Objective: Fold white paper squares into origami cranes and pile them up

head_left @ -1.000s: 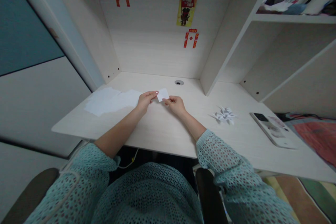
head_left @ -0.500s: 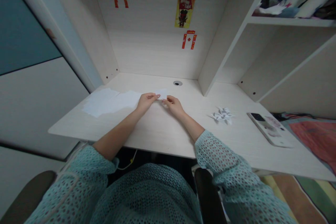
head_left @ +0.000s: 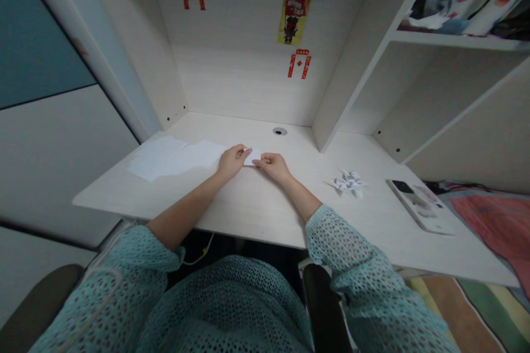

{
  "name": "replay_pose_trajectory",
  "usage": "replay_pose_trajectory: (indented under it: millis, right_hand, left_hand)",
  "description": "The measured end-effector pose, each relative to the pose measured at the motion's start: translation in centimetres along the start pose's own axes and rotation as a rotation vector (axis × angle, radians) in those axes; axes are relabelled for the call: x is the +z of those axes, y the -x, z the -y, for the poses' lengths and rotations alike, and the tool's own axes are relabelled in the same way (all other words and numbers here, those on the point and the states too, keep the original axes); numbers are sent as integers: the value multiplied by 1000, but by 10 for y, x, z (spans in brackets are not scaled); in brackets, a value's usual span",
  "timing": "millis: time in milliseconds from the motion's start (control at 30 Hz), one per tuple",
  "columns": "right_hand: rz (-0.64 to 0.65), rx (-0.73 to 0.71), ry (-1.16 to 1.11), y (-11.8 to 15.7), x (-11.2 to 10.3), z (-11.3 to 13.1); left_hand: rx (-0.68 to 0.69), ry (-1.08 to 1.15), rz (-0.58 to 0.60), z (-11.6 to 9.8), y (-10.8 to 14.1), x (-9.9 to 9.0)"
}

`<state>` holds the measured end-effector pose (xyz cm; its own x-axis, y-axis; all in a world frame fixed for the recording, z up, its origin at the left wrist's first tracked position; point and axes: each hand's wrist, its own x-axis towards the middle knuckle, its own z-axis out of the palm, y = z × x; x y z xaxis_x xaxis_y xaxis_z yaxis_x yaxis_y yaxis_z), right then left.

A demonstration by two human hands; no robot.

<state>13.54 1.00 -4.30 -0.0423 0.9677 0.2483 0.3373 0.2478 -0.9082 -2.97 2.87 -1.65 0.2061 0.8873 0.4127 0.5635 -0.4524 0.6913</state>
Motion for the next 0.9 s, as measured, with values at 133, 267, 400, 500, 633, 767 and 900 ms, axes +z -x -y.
replay_pose_trajectory:
  millis: [133,267,400,500,633,767,900]
  right_hand:
    - [9,-85,-79,3,2,7]
    - [-49,-113,-208,2,2,12]
    - [-88,-119,-281,1,0,12]
    - [-152,-101,-318,1,-1,14]
    - [-120,-37,-286,2,-2,20]
    - [-89,-79,-287,4,-1,23]
    - [-78,-88,-304,3,0,21]
  left_hand:
    - [-15,-73,-14,1,0,-2]
    - [-5,-103,-11,-1,1,-4]
    - [-46,112,-38,-3,2,0]
    - [-93,391,16,-4,1,4]
    - [-139,608,55,-4,-1,3]
    - [-173,646,0,-3,-5,-1]
    - [-171,636,-25,0,-6,-3]
